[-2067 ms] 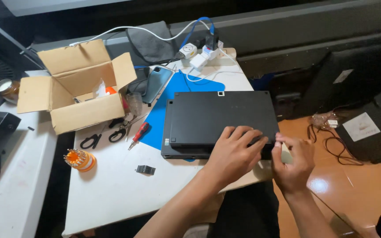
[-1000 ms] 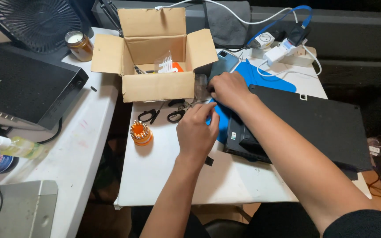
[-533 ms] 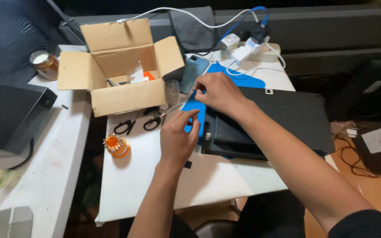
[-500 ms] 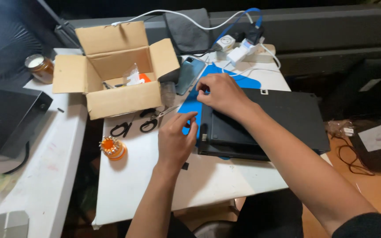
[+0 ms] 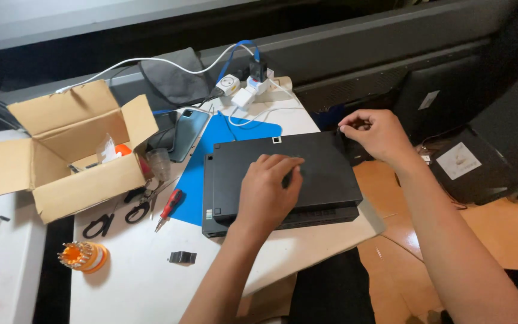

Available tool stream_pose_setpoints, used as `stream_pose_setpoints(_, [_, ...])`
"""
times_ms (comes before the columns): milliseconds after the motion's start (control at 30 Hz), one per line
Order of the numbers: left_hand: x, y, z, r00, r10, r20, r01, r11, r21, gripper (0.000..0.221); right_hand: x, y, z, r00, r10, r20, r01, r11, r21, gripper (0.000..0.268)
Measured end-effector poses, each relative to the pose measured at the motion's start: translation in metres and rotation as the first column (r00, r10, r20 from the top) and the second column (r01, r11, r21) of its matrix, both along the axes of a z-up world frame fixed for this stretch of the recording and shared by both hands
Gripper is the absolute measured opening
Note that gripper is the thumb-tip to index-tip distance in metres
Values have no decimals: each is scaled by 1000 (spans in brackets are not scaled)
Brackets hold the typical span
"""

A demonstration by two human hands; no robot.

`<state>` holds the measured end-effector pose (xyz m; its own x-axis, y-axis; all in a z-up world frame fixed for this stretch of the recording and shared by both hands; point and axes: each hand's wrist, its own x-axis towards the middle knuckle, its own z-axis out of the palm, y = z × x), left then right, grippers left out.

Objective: Disassembling and cleaning a game console using a screwdriver and a brush

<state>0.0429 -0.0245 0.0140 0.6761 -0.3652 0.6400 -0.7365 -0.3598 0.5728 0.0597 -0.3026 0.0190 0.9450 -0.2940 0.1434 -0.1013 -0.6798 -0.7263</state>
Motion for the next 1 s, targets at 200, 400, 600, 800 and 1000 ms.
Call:
stream_pose_setpoints(200, [5, -32, 2, 969, -57, -239, 45, 997, -58, 18, 7, 8, 7, 993, 64, -95, -56, 995, 84, 11])
stream_pose_setpoints(400, [2, -25, 9, 940, -117, -320, 121, 993, -9, 20, 30, -8, 2, 960, 77, -269, -77, 997, 10, 13])
stream_pose_setpoints(600, [3, -27, 4, 969, -67, -237, 102, 985, 142, 20, 58, -24, 1, 912, 150, -381, -95, 983, 159, 16])
stream_pose_setpoints(800, [3, -29, 1, 970, -49, -237, 89, 983, 161, 19, 47, -17, 10, 901, 217, -375, -89, 940, 330, 14])
stream_pose_setpoints(1000, [1, -26, 7, 956, -97, -276, 133, 984, 117, 22, 27, -19, -29, 940, 255, -227, -58, 774, 631, 5])
